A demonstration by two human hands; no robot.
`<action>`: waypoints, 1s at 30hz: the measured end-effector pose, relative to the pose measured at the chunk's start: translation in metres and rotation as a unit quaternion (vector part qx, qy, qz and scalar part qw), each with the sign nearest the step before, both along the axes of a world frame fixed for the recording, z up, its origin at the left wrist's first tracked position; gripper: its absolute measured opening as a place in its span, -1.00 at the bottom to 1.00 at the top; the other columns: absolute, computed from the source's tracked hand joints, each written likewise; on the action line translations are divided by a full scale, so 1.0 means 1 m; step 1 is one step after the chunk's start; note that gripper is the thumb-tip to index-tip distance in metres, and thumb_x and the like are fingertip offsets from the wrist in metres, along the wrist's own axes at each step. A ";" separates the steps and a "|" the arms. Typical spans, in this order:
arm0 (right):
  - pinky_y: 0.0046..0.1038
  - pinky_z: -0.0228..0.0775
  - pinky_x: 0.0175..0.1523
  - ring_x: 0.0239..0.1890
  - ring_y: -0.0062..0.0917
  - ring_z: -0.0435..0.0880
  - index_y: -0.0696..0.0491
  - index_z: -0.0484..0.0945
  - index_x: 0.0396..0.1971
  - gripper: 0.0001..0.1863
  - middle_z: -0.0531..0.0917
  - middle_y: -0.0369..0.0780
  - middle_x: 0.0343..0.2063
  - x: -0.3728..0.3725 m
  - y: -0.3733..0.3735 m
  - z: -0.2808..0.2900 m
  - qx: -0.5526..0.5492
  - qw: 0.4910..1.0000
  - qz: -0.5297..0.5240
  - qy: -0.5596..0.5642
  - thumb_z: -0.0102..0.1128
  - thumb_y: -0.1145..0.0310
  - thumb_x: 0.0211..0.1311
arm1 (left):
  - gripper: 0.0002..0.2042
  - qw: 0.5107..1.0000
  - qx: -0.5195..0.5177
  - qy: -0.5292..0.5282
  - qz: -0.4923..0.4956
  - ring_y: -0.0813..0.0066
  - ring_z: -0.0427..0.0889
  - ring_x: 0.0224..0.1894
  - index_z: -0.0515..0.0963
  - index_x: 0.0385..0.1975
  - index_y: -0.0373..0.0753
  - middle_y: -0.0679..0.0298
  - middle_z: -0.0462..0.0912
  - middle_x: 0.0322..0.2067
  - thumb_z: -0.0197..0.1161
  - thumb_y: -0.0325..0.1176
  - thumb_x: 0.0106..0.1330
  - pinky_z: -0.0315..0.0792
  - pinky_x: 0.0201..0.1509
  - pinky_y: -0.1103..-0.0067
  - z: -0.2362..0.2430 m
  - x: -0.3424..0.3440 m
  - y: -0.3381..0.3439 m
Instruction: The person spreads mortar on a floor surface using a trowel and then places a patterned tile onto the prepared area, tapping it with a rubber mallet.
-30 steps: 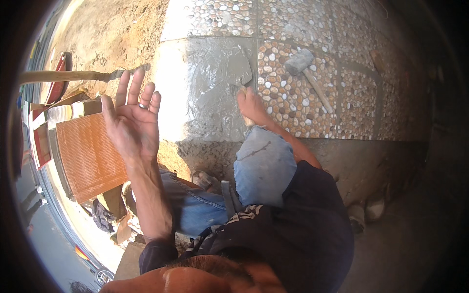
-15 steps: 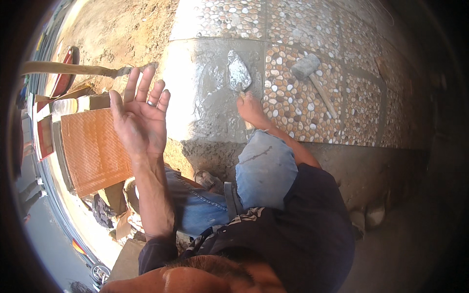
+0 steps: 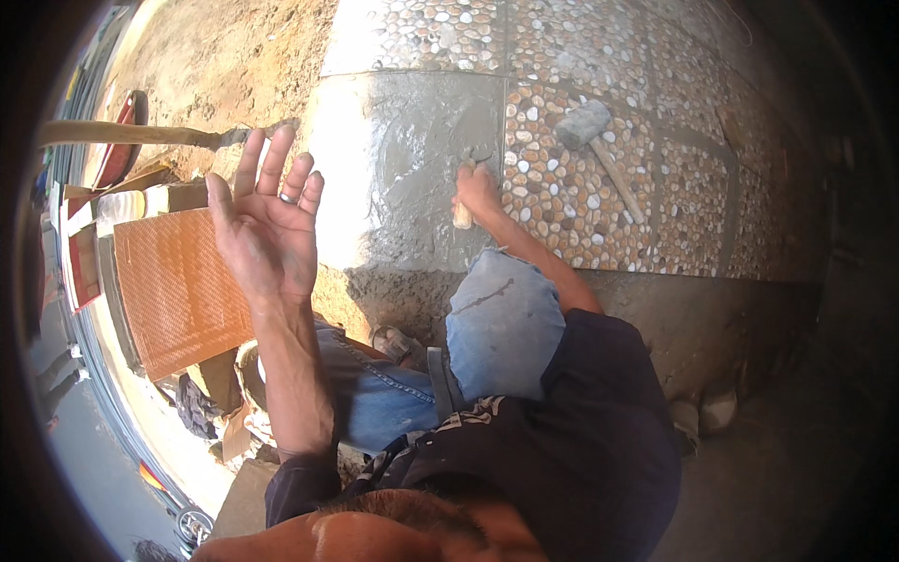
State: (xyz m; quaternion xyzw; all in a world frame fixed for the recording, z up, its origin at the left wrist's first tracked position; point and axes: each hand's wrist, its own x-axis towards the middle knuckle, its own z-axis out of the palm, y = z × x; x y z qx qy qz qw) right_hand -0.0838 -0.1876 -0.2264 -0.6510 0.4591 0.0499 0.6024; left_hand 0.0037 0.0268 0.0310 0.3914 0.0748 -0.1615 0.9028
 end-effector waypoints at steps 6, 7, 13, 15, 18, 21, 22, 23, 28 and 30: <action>-0.34 0.48 -0.60 -0.60 -0.36 0.62 0.41 0.20 0.02 -0.47 0.56 -0.01 -0.52 -0.017 0.003 0.011 -0.072 0.987 0.138 0.025 -0.11 0.22 0.29 | -0.41 1.000 -0.006 0.006 0.004 0.20 0.63 -0.20 0.24 0.17 -0.37 -0.11 0.51 -0.02 -0.23 0.08 0.47 0.55 -0.13 0.42 -0.001 0.000 0.002; -0.35 0.47 -0.62 -0.64 -0.37 0.60 0.42 0.18 0.04 -0.46 0.55 -0.02 -0.55 -0.020 0.000 0.004 -0.099 0.982 0.161 0.031 -0.11 0.22 0.29 | -0.41 1.000 -0.007 0.006 0.002 0.20 0.63 -0.20 0.24 0.17 -0.37 -0.11 0.51 -0.02 -0.23 0.08 0.47 0.55 -0.13 0.42 0.000 0.001 0.001; -0.32 0.45 -0.66 -0.69 -0.36 0.58 0.42 0.22 -0.05 -0.52 0.54 -0.02 -0.59 0.002 -0.012 -0.001 -0.099 0.989 0.095 0.055 -0.12 0.25 0.28 | -0.41 1.000 -0.009 0.002 -0.003 0.21 0.63 -0.20 0.24 0.17 -0.38 -0.11 0.51 -0.02 -0.23 0.09 0.46 0.54 -0.13 0.42 0.000 0.000 0.002; -0.32 0.44 -0.67 -0.68 -0.36 0.58 0.38 0.24 -0.10 -0.56 0.52 -0.03 -0.57 0.005 -0.012 -0.007 -0.068 0.996 0.053 0.038 -0.11 0.24 0.29 | -0.41 1.000 -0.008 0.003 -0.001 0.21 0.63 -0.20 0.24 0.17 -0.38 -0.11 0.51 -0.02 -0.23 0.08 0.47 0.54 -0.13 0.42 0.001 -0.001 0.001; -0.30 0.49 -0.61 -0.65 -0.32 0.61 0.39 0.28 -0.16 -0.58 0.55 -0.02 -0.56 0.009 -0.007 -0.006 -0.047 0.998 0.016 0.032 -0.12 0.25 0.27 | -0.41 1.000 -0.010 0.003 0.002 0.21 0.63 -0.19 0.25 0.17 -0.37 -0.11 0.51 -0.02 -0.24 0.08 0.47 0.54 -0.13 0.42 -0.001 -0.001 0.003; -0.30 0.49 -0.59 -0.63 -0.32 0.60 0.35 0.26 -0.14 -0.59 0.53 -0.03 -0.50 0.012 0.000 -0.006 -0.001 0.999 -0.043 0.003 -0.13 0.24 0.29 | -0.42 1.000 -0.013 0.011 0.000 0.21 0.63 -0.19 0.27 0.16 -0.35 -0.10 0.52 -0.02 -0.24 0.09 0.47 0.53 -0.13 0.42 0.001 -0.001 0.003; -0.30 0.48 -0.61 -0.63 -0.33 0.58 0.32 0.24 -0.12 -0.59 0.51 -0.04 -0.47 0.013 0.002 -0.006 0.021 0.997 -0.068 -0.012 -0.13 0.23 0.29 | -0.42 1.000 -0.013 0.011 0.000 0.21 0.63 -0.19 0.27 0.16 -0.35 -0.09 0.52 -0.02 -0.24 0.09 0.47 0.53 -0.12 0.42 0.001 -0.001 0.004; -0.30 0.48 -0.61 -0.63 -0.34 0.57 0.30 0.23 -0.11 -0.60 0.49 -0.04 -0.46 0.014 0.003 -0.006 0.042 0.996 -0.078 -0.023 -0.13 0.23 0.30 | -0.42 1.000 -0.012 0.011 0.000 0.22 0.63 -0.19 0.28 0.16 -0.34 -0.09 0.52 -0.02 -0.24 0.10 0.47 0.53 -0.12 0.42 0.002 0.000 0.003; -0.28 0.46 -0.62 -0.62 -0.37 0.50 0.21 0.18 -0.14 -0.65 0.41 -0.08 -0.44 0.030 0.011 0.001 0.132 0.986 -0.088 -0.054 -0.13 0.21 0.32 | -0.42 1.000 -0.006 0.015 0.001 0.23 0.63 -0.19 0.28 0.15 -0.34 -0.09 0.52 -0.01 -0.25 0.10 0.46 0.52 -0.10 0.41 0.002 -0.001 0.003; -0.24 0.48 -0.55 -0.62 -0.35 0.54 0.26 0.22 -0.13 -0.63 0.47 -0.05 -0.44 0.036 0.015 0.006 0.111 0.992 -0.031 -0.041 -0.14 0.23 0.31 | -0.41 1.000 -0.001 0.013 -0.001 0.23 0.63 -0.19 0.28 0.15 -0.34 -0.08 0.52 -0.01 -0.24 0.10 0.46 0.52 -0.10 0.41 0.001 -0.001 0.003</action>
